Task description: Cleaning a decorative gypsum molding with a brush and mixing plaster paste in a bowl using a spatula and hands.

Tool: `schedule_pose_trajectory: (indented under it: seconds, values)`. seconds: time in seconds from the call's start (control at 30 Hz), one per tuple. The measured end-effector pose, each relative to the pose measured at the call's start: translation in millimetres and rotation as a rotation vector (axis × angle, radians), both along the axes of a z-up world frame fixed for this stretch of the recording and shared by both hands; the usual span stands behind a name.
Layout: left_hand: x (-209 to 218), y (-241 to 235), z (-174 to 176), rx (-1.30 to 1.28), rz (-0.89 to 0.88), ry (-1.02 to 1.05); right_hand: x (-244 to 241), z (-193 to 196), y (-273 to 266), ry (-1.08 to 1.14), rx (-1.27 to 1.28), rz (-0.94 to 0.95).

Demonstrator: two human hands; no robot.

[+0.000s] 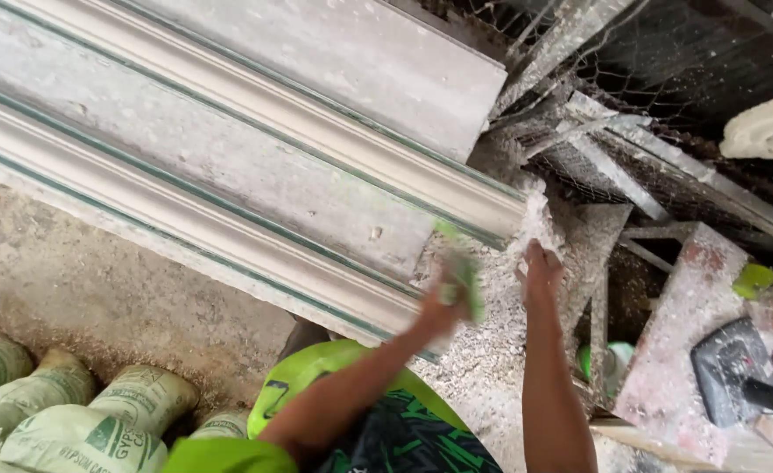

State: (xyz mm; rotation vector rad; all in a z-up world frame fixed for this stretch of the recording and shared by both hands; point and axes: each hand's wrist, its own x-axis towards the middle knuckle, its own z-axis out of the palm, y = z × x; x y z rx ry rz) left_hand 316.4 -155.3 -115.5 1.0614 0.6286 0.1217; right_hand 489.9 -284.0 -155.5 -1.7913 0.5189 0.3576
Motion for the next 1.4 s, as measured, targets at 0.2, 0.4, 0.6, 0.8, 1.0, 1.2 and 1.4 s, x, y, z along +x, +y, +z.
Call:
schedule_pose_trajectory:
  seconds: [0.2,0.4,0.6,0.8,1.0,1.2,1.4]
  values:
    - [31.0,164.8,54.0,0.361,0.11,-0.12,-50.5,5.7,-12.9,-0.093,-0.059,0.085]
    - [3.2,100.1,56.1,0.276,-0.092,-0.057,-82.2,-39.4,-2.4,0.071,0.052,0.029]
    - [-8.8,123.1,20.3,0.291,-0.148,0.137,-69.7,-30.9,23.9,-0.055,0.125,0.077]
    - [-113.6,305.5,130.8,0.261,0.173,-0.011,-81.3,90.2,71.6,0.072,-0.368,0.496]
    - [-219.0,325.0,169.3,0.121,0.129,0.358,-146.9,177.4,211.6,0.213,0.031,0.797]
    - [-274.4,348.7,125.0,0.014,0.016,0.274,-255.1,112.2,393.4,0.749,0.65,0.563]
    - [-462.7,482.0,-49.4,0.529,0.611,0.984,-364.6,119.6,532.6,1.096,0.786,0.752]
